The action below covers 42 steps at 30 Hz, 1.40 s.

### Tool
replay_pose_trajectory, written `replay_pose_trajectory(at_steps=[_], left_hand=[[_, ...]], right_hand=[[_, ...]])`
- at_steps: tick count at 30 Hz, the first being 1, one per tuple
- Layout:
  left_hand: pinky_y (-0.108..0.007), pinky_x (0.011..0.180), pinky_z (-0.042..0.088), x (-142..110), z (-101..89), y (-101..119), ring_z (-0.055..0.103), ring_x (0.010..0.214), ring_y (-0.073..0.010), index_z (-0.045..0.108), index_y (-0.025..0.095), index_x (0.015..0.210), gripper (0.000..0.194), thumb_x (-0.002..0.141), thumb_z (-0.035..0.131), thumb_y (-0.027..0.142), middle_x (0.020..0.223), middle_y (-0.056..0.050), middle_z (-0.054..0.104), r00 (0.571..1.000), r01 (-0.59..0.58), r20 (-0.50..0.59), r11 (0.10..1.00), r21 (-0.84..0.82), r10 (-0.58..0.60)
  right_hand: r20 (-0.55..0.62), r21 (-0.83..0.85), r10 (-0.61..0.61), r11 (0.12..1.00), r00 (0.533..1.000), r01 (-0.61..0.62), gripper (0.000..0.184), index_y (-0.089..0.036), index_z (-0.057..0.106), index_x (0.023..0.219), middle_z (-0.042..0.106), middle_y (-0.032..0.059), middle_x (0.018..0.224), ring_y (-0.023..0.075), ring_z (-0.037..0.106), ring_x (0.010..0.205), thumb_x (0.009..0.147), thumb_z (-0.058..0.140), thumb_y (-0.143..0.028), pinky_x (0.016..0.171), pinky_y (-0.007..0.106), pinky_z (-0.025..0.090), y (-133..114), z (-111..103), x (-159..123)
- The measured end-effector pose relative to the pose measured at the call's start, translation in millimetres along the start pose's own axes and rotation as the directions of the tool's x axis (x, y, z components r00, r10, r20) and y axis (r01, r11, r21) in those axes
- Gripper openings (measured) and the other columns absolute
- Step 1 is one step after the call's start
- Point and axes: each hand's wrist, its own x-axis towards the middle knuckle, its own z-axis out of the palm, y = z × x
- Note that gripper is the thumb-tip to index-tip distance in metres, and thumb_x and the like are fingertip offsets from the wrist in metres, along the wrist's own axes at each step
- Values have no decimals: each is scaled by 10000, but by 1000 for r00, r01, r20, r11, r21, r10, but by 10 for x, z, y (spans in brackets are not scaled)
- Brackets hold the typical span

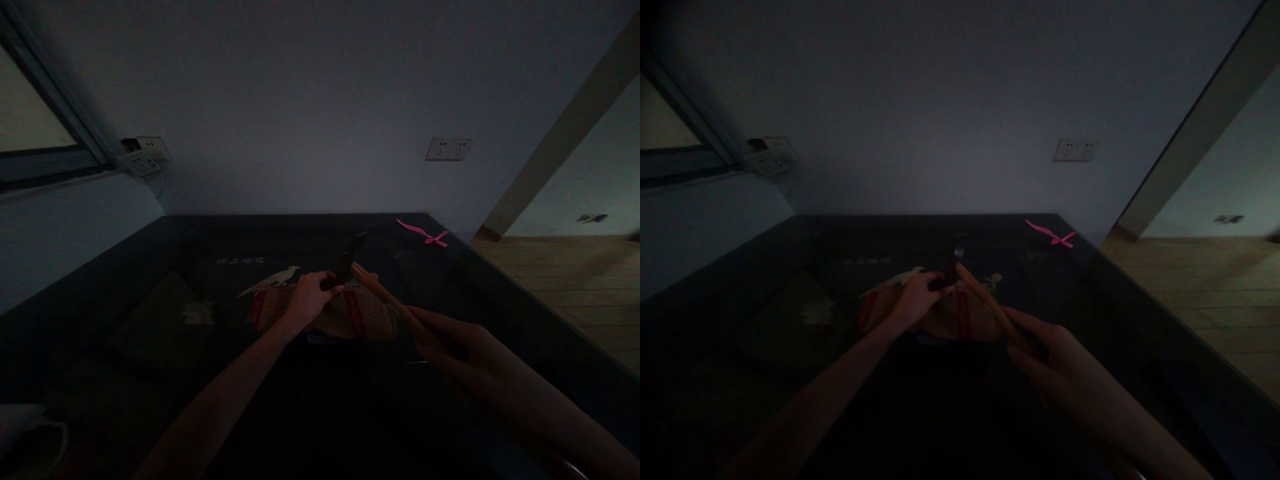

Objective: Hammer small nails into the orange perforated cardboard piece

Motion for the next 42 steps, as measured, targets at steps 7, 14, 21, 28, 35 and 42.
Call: replay_pose_trajectory(at_steps=[7, 14, 21, 28, 35, 42], left_hand=[[-296, 759, 502, -3, 14, -2, 676, 811, -198, 706, 178, 816, 85, 757, 680, 122, 855, -33, 736, 1000, -30, -3, 998, -46, 30], [-278, 771, 493, -8, 2, 9, 672, 831, -192, 712, 170, 863, 96, 775, 676, 154, 882, -38, 734, 999, 23, 28, 1000, 3, -23], [-274, 774, 492, -2, 20, -6, 673, 834, -185, 712, 169, 861, 99, 774, 677, 139, 888, -39, 734, 999, 28, 18, 999, -16, -28], [-262, 782, 488, -5, 1, 14, 670, 831, -176, 713, 161, 854, 101, 775, 672, 113, 893, -40, 735, 1000, 13, 20, 1000, -4, -13], [-268, 750, 489, -1, 11, -6, 671, 837, -196, 715, 156, 894, 123, 773, 691, 163, 907, -55, 734, 999, 36, 30, 999, 34, -37], [-260, 742, 488, -3, -3, 20, 672, 836, -194, 714, 164, 878, 104, 780, 677, 162, 898, -50, 734, 997, 67, 25, 997, 49, -69]], right_hand=[[-37, -29, -32, 999, 999, 31, 515, -279, 617, 1262, 692, 4, 635, 235, 663, 562, 752, 684, -305, 539, 341, 587, 1, -3, -12], [79, -184, -60, 980, 995, 73, 467, -225, 560, 1317, 688, -14, 627, 190, 668, 565, 851, 565, -260, 561, 290, 586, -74, 14, -25], [46, -254, -71, 964, 996, 81, 474, -210, 536, 1335, 703, 4, 681, 172, 648, 528, 865, 533, -278, 473, 257, 554, -75, 37, -46], [56, -235, -82, 968, 995, 93, 490, -214, 500, 1365, 658, -16, 592, 141, 594, 438, 877, 512, -256, 453, 241, 536, -30, 50, -40], [79, -273, -72, 958, 994, 91, 488, -199, 520, 1348, 708, 7, 699, 177, 669, 583, 863, 523, -256, 483, 236, 548, -47, 76, -26], [79, -275, -127, 951, 989, 144, 489, -195, 532, 1338, 734, 26, 821, 198, 693, 737, 850, 539, -230, 625, 262, 579, -62, 69, -23]])
